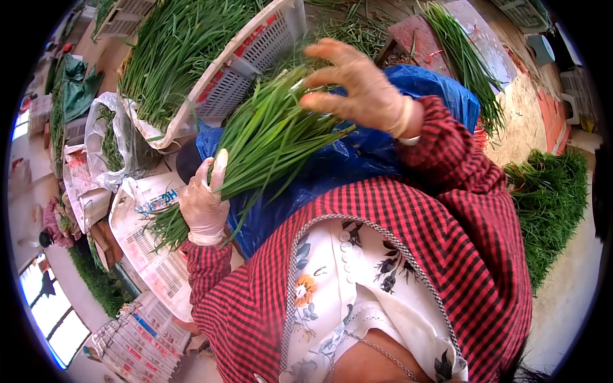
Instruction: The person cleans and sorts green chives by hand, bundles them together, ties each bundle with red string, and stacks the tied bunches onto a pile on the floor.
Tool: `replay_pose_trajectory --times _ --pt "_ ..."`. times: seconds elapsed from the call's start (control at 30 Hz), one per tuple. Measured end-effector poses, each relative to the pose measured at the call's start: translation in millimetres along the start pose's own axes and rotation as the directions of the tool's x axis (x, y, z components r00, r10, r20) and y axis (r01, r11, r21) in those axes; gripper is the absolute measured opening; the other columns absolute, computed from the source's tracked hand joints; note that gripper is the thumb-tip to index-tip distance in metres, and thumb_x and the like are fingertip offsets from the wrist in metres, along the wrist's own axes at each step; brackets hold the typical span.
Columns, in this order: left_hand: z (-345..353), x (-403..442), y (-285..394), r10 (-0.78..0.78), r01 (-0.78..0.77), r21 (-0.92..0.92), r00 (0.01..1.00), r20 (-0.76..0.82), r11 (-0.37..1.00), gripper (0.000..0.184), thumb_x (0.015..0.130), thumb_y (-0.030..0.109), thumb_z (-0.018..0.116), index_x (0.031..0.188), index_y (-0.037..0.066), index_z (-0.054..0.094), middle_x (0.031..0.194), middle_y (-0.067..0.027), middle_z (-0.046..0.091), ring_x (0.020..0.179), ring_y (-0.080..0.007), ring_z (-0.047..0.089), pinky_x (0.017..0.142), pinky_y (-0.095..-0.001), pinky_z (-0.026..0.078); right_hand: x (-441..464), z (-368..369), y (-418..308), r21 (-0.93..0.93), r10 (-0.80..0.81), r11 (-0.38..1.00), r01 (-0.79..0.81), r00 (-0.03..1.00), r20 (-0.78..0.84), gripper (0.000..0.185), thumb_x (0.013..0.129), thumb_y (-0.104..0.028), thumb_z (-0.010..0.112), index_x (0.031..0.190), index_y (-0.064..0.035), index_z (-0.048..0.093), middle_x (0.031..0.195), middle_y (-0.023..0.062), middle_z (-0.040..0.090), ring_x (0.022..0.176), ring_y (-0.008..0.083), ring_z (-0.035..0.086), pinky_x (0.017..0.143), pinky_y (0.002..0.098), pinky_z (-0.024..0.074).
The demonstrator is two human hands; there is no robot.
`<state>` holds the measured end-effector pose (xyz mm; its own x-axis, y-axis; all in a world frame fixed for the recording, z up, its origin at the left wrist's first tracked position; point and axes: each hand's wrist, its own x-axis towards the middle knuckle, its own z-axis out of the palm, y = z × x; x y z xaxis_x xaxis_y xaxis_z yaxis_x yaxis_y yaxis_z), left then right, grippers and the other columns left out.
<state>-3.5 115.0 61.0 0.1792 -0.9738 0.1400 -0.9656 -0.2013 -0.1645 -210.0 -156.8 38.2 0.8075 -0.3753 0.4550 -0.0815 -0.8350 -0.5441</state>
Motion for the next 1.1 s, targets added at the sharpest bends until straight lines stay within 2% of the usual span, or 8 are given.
replay_pose_trajectory --times 0.13,0.2,0.27,0.33,0.47,0.67,0.87,1.1 --pt "3 0 0 0.010 -0.010 0.008 1.000 0.009 1.000 0.058 0.076 0.018 0.067 0.131 0.025 0.051 0.109 -0.0019 0.061 0.078 -0.0207 0.064 0.067 -0.0339 0.051 4 28 -3 0.181 0.009 0.983 -0.015 0.999 0.033 0.022 0.080 -0.025 0.072 0.087 -0.0050 0.070 0.116 0.0136 0.058 0.114 0.0283 0.051 0.097 0.0389 0.0399" --pt "3 -3 -1 -0.003 0.003 -0.028 1.000 -0.011 1.000 0.056 0.077 0.018 0.067 0.130 0.023 0.052 0.109 -0.0027 0.061 0.080 -0.0209 0.064 0.068 -0.0341 0.051 10 25 2 0.679 0.149 0.724 -0.119 0.989 0.015 0.019 0.081 -0.021 0.071 0.088 -0.0033 0.068 0.112 0.0126 0.060 0.107 0.0222 0.056 0.091 0.0344 0.0440" --pt "1 -4 -2 -0.020 0.020 -0.032 1.000 -0.003 0.999 0.055 0.077 0.017 0.066 0.130 0.022 0.052 0.109 -0.0031 0.061 0.081 -0.0214 0.065 0.068 -0.0342 0.052 12 9 3 0.869 0.319 0.375 -0.322 0.925 0.205 0.018 0.086 -0.018 0.067 0.093 -0.0015 0.068 0.109 0.0088 0.062 0.095 0.0138 0.059 0.086 0.0269 0.0456" --pt "2 -3 -2 -0.034 0.033 -0.040 0.999 -0.004 0.999 0.053 0.078 0.017 0.066 0.129 0.022 0.053 0.109 -0.0036 0.061 0.082 -0.0218 0.065 0.068 -0.0343 0.052 15 -12 14 0.882 0.330 0.414 -0.224 0.940 0.084 0.017 0.088 -0.016 0.065 0.095 -0.0016 0.068 0.109 0.0075 0.062 0.093 0.0127 0.059 0.086 0.0253 0.0454" --pt "5 -4 -4 -0.035 0.033 -0.031 0.998 -0.048 0.999 0.052 0.078 0.016 0.065 0.129 0.021 0.053 0.109 -0.0041 0.061 0.083 -0.0223 0.065 0.070 -0.0342 0.053 2 -11 49 0.322 0.212 0.929 -0.183 0.976 -0.056 0.035 0.081 -0.034 0.070 0.094 -0.0018 0.070 0.122 0.0183 0.055 0.115 0.0285 0.052 0.097 0.0385 0.0406" --pt "1 2 -1 -0.022 0.022 -0.026 1.000 -0.011 0.999 0.056 0.077 0.014 0.065 0.131 0.022 0.051 0.109 -0.0040 0.061 0.082 -0.0230 0.065 0.070 -0.0345 0.052 -5 14 14 0.396 0.222 0.854 -0.338 0.924 0.311 0.042 0.080 -0.043 0.071 0.090 -0.0023 0.071 0.118 0.0229 0.053 0.114 0.0340 0.049 0.098 0.0404 0.0397" --pt "1 0 -1 -0.043 0.043 -0.064 0.999 0.014 0.997 0.062 0.071 0.004 0.063 0.131 0.018 0.052 0.108 -0.0082 0.062 0.093 -0.0271 0.064 0.074 -0.0360 0.052 -5 37 7 0.518 0.179 0.794 -0.317 0.937 0.300 0.032 0.077 -0.034 0.073 0.096 -0.0086 0.072 0.123 0.0154 0.052 0.119 0.0315 0.045 0.102 0.0391 0.0350" --pt "-3 3 0 -0.029 0.034 -0.069 0.997 0.073 0.997 0.063 0.070 0.004 0.062 0.131 0.017 0.052 0.108 -0.0092 0.061 0.093 -0.0277 0.064 0.074 -0.0361 0.052 -10 56 8 0.003 0.057 0.998 -0.057 0.997 0.047 0.027 0.078 -0.029 0.071 0.096 -0.0079 0.071 0.120 0.0161 0.054 0.117 0.0342 0.047 0.099 0.0400 0.0380"
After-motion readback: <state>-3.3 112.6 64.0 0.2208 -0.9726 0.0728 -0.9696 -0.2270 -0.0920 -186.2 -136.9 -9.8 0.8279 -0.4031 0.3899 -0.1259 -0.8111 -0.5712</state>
